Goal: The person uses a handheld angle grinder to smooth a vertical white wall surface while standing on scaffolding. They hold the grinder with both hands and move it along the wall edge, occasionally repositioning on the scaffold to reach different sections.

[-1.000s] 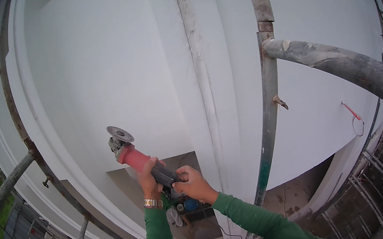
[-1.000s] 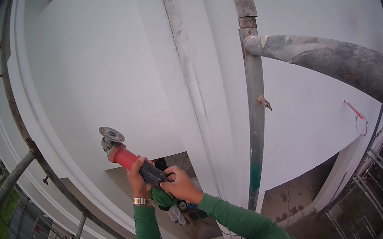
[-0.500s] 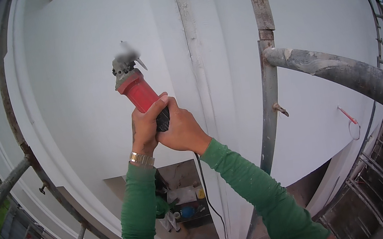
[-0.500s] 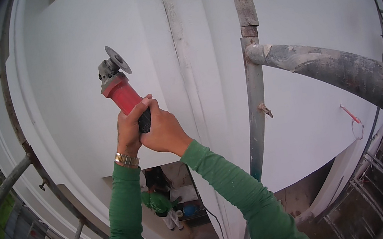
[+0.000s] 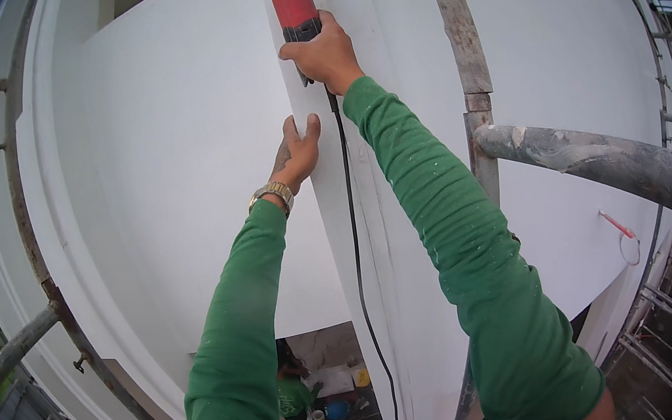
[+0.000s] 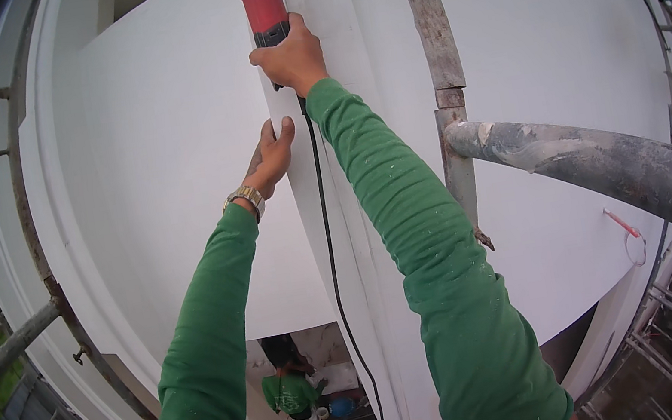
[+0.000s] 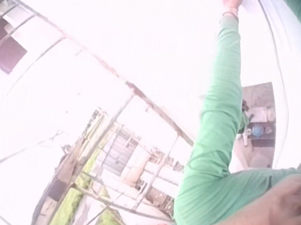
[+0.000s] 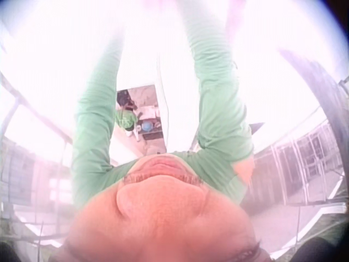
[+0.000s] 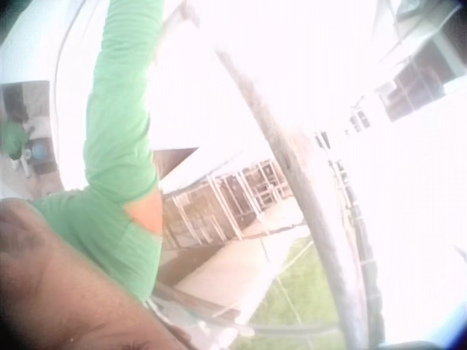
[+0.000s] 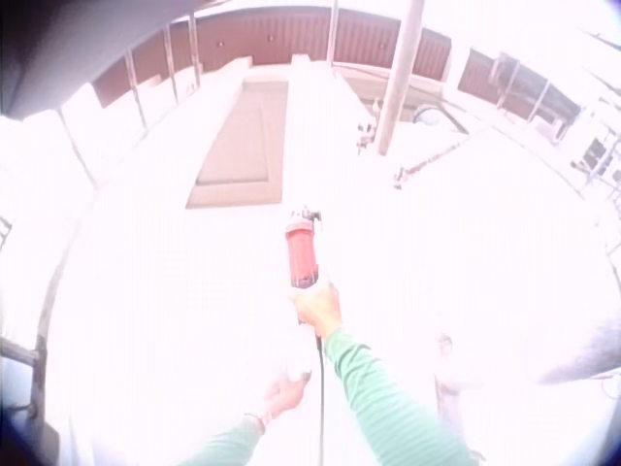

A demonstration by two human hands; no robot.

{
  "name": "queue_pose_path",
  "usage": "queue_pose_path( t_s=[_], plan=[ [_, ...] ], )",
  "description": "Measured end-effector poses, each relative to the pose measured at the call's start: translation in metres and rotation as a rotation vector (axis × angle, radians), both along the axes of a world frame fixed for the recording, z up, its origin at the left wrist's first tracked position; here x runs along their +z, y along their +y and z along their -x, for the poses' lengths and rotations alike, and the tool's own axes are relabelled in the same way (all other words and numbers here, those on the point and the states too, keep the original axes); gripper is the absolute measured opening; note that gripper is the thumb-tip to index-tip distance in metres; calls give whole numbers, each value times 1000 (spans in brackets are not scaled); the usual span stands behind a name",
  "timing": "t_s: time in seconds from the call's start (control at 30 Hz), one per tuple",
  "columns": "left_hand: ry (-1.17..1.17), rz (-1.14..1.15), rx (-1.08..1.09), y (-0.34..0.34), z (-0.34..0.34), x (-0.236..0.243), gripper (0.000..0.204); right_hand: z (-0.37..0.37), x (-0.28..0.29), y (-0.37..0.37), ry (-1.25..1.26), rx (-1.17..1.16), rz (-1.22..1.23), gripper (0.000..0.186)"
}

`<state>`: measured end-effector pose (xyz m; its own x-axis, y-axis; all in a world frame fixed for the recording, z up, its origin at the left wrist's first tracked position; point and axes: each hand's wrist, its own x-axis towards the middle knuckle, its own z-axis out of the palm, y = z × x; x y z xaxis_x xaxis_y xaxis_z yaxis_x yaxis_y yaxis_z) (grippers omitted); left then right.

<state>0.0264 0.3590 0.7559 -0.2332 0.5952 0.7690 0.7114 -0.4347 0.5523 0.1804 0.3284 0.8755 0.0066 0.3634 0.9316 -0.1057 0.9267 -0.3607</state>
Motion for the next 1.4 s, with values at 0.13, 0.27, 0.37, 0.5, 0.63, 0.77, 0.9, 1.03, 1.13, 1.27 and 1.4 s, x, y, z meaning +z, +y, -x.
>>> queue_pose_path(
  t_s=[0.13, 0.27, 0.37, 0.5, 0.63, 0.77, 0.9, 1.03, 1.13, 1.27, 1.4],
  plan=[
    [45, 59, 46, -8, -15, -19, 81, 4, 55, 30, 35, -26, -47, 77],
    [47, 54, 22, -15, -18, -16, 79, 16, 99, 42, 100, -14, -80, 80],
    [84, 41, 35, -11, -14, -16, 80, 22, 120, 44, 84, -51, -55, 92],
    [113, 36, 90, -8, -8, -18, 83, 26, 137, 49, 133, 29, -74, 57],
    [114, 26, 68, -7, -8, -19, 86, 26, 160, 69, 168, 190, -48, 23],
    [107, 32, 55, -12, -10, -17, 86, 27, 166, 74, 172, 176, -27, 22],
    [120, 28, 77, -8, -6, -18, 88, 30, 171, 78, 161, 191, -13, 22],
    [139, 31, 34, -9, -7, -15, 89, 28, 172, 81, 148, 215, -1, 22],
    [132, 60, 55, -10, -6, -14, 88, 25, 163, 73, 162, 228, 5, 20],
    [151, 87, 72, -18, -9, -12, 86, 21, 153, 71, 142, 170, -48, 18],
    [156, 66, 90, -17, -9, -13, 85, 17, 149, 67, 111, 179, 4, 18]
  ],
)
